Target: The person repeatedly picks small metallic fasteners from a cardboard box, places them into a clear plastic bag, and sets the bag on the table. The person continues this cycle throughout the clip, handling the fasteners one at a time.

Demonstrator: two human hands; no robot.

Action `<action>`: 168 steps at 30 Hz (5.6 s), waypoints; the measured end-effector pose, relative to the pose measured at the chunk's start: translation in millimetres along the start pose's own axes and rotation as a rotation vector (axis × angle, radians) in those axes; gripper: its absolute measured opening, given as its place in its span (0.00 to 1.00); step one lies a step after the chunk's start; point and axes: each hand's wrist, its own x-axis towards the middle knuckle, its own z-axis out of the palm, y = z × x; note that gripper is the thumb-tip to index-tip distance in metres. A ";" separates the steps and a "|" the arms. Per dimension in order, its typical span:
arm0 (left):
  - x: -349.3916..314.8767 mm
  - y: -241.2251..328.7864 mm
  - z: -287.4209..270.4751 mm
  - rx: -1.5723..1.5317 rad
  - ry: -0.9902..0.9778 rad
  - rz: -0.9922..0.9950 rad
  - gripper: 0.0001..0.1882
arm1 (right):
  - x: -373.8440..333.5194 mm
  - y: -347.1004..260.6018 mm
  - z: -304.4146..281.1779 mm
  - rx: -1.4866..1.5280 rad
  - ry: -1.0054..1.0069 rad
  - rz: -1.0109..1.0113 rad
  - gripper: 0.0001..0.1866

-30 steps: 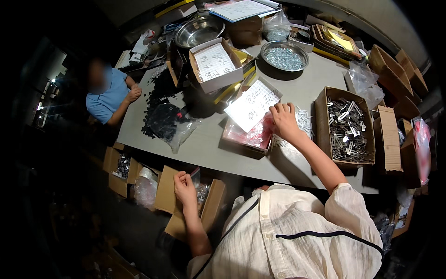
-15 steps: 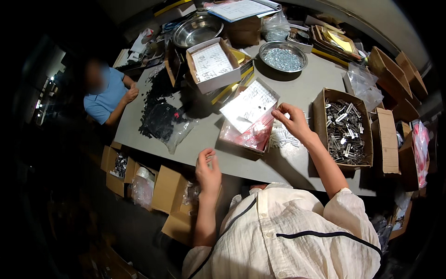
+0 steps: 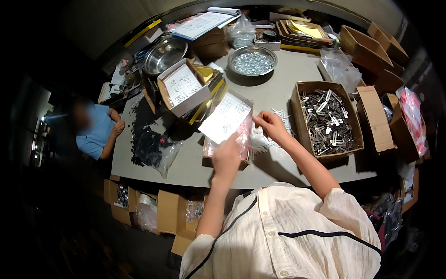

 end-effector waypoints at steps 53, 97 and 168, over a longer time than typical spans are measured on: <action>-6.3 95.7 65.7 -0.221 -0.195 0.307 0.23 | -149.3 -20.0 -82.2 -0.766 -0.290 -0.404 0.31; -60.6 57.8 122.2 -0.942 -0.731 -0.495 0.19 | -55.0 32.9 -227.1 -1.325 -0.040 -0.231 0.04; 29.3 122.7 54.3 -1.145 -0.386 -0.277 0.14 | -131.0 -32.1 -126.5 0.169 -0.062 0.187 0.14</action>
